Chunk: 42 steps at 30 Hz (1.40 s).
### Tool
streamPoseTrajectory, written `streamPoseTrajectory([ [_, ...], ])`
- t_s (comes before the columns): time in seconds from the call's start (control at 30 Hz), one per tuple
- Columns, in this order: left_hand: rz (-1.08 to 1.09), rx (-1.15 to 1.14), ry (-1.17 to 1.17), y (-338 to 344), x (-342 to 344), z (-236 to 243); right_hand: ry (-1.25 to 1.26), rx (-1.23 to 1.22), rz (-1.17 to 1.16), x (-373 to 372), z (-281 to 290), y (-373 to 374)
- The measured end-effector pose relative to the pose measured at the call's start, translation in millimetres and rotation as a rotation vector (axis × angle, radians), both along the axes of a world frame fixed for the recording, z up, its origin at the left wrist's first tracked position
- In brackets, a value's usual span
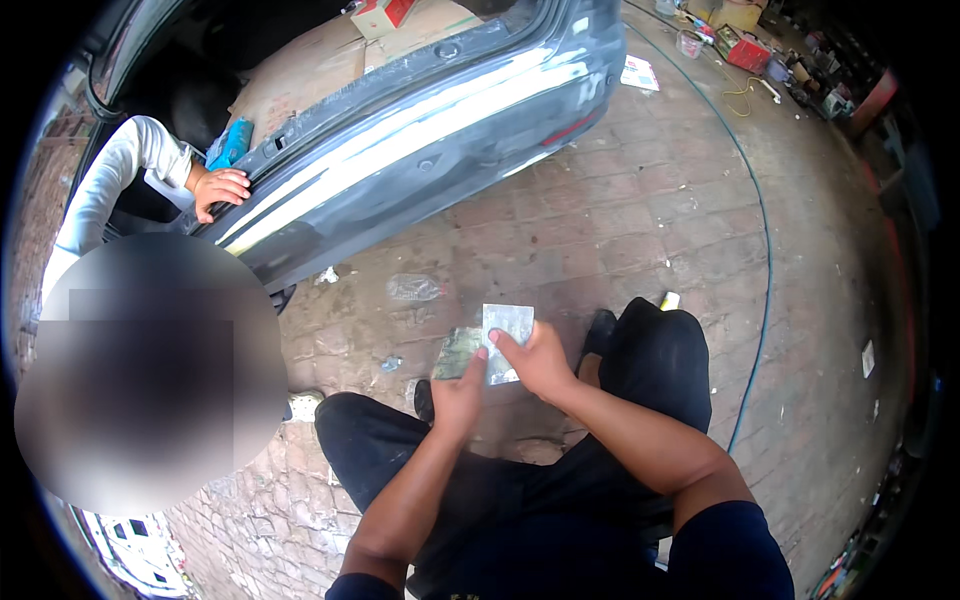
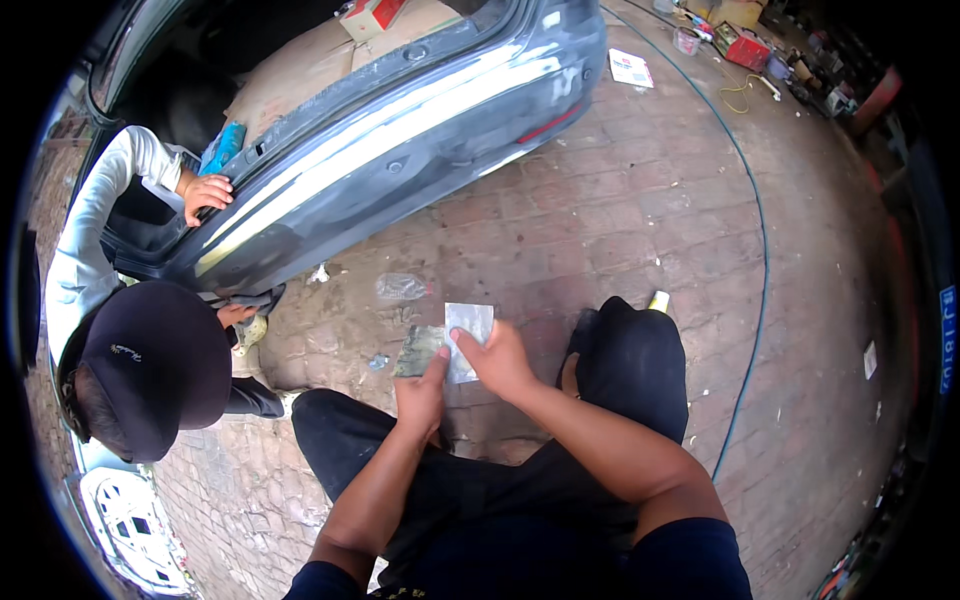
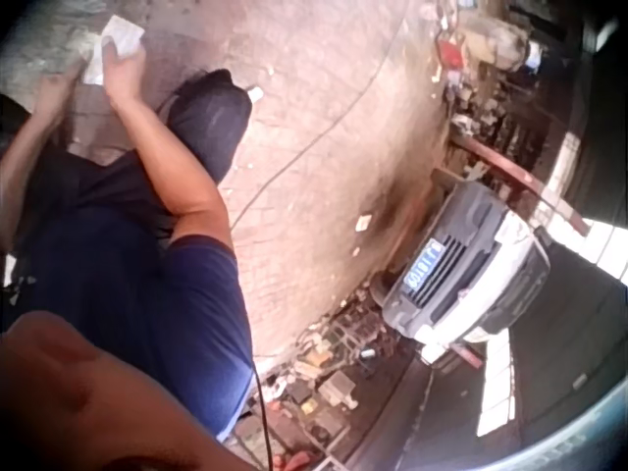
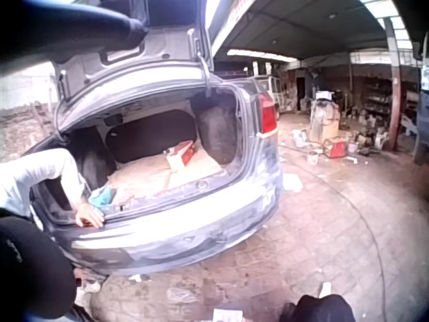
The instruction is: The person handles sandpaper and a tube of filler. They squeeze yellow filler onto a sheet of sandpaper and then use a small piece of sandpaper to spread the filler onto a car bumper.
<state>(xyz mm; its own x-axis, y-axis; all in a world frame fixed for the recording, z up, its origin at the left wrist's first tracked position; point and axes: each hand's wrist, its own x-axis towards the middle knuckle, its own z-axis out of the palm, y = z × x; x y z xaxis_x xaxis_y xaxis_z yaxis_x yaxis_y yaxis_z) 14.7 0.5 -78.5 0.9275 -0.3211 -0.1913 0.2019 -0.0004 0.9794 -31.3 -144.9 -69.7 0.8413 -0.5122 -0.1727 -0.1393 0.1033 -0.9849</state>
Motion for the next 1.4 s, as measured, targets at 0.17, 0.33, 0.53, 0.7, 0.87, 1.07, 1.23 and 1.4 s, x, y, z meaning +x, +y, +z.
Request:
streamPoseTrajectory([
  [0.17, -0.146, 0.073, 0.077, 14.9, 10.7, 15.0, 0.056, -0.232, 0.176, -7.5, 7.7, -7.9],
  [0.33, -0.304, 0.049, 0.156, 28.3, 12.4, 6.8, 0.009, -0.216, 0.331, -9.3, 5.8, -18.1],
  [0.53, -0.056, -0.009, 0.192, 12.6, 3.1, -12.7, 0.096, -0.028, 0.074, 4.6, -8.4, -12.9],
  [0.7, -0.044, 0.059, -0.008, -3.2, -7.8, 4.3, 0.043, 0.423, -0.112, 6.5, -7.7, -8.0],
  [0.87, -0.223, 0.174, -0.074, 14.3, 10.0, 7.9, -0.018, 0.209, 0.066, 2.4, -4.0, -2.2],
  [1.07, -0.327, 0.163, -0.053, 26.0, 20.3, 8.4, 0.068, -0.148, 0.276, -2.4, -7.2, -11.0],
  [1.23, -0.416, 0.216, 0.130, 28.8, 25.8, 6.9, 0.061, -0.237, 0.460, 1.9, -4.0, -23.9],
  [1.4, -0.152, 0.062, 0.136, 9.2, 18.5, -2.6, 0.070, -0.130, 0.200, 12.5, -4.2, -20.0],
])
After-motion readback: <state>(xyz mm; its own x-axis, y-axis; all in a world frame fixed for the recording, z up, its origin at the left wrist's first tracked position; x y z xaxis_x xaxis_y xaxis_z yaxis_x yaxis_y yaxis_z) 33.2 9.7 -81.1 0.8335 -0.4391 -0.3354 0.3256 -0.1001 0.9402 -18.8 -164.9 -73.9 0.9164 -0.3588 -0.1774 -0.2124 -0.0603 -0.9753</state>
